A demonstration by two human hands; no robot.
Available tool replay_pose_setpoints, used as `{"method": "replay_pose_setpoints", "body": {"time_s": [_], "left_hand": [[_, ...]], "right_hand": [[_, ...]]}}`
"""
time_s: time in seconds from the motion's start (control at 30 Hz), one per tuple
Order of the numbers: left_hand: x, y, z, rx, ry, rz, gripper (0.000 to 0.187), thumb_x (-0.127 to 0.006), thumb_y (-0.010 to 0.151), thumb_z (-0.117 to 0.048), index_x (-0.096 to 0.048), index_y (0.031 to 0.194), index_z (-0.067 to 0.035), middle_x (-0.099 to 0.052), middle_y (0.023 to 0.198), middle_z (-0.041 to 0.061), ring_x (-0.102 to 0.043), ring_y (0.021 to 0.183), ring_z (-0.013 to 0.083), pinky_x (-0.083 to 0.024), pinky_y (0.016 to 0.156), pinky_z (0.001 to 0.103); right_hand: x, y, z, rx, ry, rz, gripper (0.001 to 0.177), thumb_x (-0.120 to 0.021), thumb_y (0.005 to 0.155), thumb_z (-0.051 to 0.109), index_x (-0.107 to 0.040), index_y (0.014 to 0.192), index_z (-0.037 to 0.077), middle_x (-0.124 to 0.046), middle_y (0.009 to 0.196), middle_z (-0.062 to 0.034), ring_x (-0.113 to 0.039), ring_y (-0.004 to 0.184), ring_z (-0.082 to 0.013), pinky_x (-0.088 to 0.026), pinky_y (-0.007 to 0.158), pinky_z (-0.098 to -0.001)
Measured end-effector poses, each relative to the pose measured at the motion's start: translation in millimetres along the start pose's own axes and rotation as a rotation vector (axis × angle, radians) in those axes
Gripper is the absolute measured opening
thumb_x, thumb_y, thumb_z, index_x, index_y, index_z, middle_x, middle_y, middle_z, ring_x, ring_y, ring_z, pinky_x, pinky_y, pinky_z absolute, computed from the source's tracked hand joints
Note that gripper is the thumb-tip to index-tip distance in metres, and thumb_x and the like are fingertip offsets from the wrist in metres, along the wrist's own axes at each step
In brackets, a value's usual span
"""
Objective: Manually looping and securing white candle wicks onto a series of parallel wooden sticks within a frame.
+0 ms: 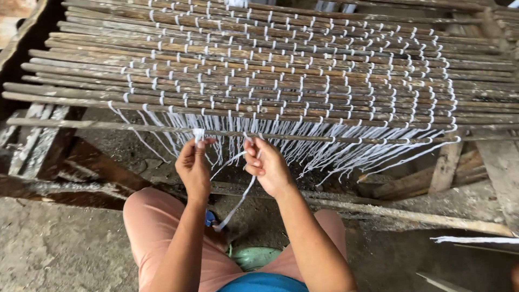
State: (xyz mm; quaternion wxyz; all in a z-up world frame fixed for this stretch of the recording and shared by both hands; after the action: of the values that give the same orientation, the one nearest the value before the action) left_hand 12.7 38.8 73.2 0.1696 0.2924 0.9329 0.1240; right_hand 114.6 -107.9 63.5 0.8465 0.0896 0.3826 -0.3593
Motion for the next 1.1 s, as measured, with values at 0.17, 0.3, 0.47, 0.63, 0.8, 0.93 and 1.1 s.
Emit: {"method": "replay_pose_setpoints", "body": {"time_s": [0.17,0.3,0.47,0.63,0.8,0.93,1.1], "left_hand": [[-4.6,2.6,-7.3,-0.017,0.004,0.034,0.019,-0.055,0.109,-0.011,-0.07,0.099,-0.003,-0.075,0.094,0.014,-0.068,0.101,0.021,-0.046,0.104,0.04],[-6.3,2.9,-6.5,-0.026,0.001,0.054,0.019,-0.055,0.109,-0.011,-0.068,0.099,-0.002,-0.076,0.095,0.015,-0.068,0.104,0.022,-0.044,0.106,0.042],[-1.6,2.0,-1.0,-0.014,-0.011,0.058,0.018,-0.055,0.108,-0.01,-0.067,0.097,-0.001,-0.075,0.097,0.016,-0.067,0.1,0.0208,-0.046,0.101,0.039],[-0.5,1.6,-4.4,-0.017,-0.017,0.056,0.018,-0.056,0.107,-0.008,-0.068,0.095,-0.002,-0.075,0.098,0.016,-0.066,0.093,0.018,-0.048,0.095,0.035],[3.6,0.2,-0.7,0.038,-0.001,0.029,0.019,-0.057,0.106,-0.006,-0.071,0.095,-0.001,-0.075,0.087,0.013,-0.051,0.065,0.0104,-0.044,0.073,0.028],[9.8,2.7,7.4,-0.018,0.037,-0.001,0.017,-0.057,0.105,-0.005,-0.07,0.094,-0.004,-0.072,0.077,0.01,-0.043,0.063,0.0102,-0.04,0.066,0.026],[6.2,-3.0,8.1,-0.119,-0.098,0.117,0.019,-0.055,0.107,-0.029,-0.061,0.109,-0.011,-0.061,0.087,0.0,-0.055,0.083,0.0118,-0.041,0.078,0.028]], "right_hand": [[50.2,-16.4,26.2,0.084,-0.05,-0.044,0.033,-0.045,0.107,0.038,-0.055,0.107,0.006,-0.041,0.084,0.0,-0.037,0.061,-0.0031,-0.025,0.037,-0.0123],[62.2,-28.3,42.4,0.123,-0.068,-0.073,0.043,-0.038,0.108,0.047,-0.051,0.105,0.006,-0.041,0.086,-0.0017,-0.038,0.061,-0.0045,-0.027,0.038,-0.0129],[68.0,-24.4,43.2,0.138,-0.078,-0.114,0.053,-0.033,0.106,0.058,-0.05,0.103,0.008,-0.04,0.084,-0.0013,-0.036,0.058,-0.0049,-0.025,0.036,-0.0131],[103.7,-8.5,2.3,0.172,-0.334,-0.272,0.07,-0.031,0.1,0.076,-0.053,0.095,0.009,-0.038,0.078,-0.0003,-0.031,0.056,-0.004,-0.019,0.035,-0.0132],[192.6,-3.0,-108.6,0.297,-1.05,-0.265,0.038,-0.049,0.107,0.043,-0.064,0.088,0.014,-0.054,0.07,-0.0047,-0.052,0.068,-0.0181,-0.044,0.066,-0.0301],[252.7,-41.9,-184.0,-0.062,-1.147,-0.227,0.038,-0.07,0.097,0.051,-0.06,0.089,0.015,-0.066,0.073,-0.0013,-0.061,0.069,-0.0165,-0.049,0.067,-0.0323],[217.2,-71.4,-242.8,-1.099,-1.528,0.629,0.054,-0.05,0.108,0.052,-0.074,0.087,0.009,-0.072,0.078,-0.0023,-0.06,0.05,-0.0135,-0.046,0.045,-0.027]]}}
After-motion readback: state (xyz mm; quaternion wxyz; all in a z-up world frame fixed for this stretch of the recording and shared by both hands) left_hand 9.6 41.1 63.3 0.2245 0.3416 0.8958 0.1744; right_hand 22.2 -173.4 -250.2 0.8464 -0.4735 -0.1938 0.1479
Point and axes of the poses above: each hand's wrist, its own y-axis towards the middle knuckle, its own x-axis out of the back of the hand, z = x × y, the point moved 7 cm from there along y, towards the middle knuckle
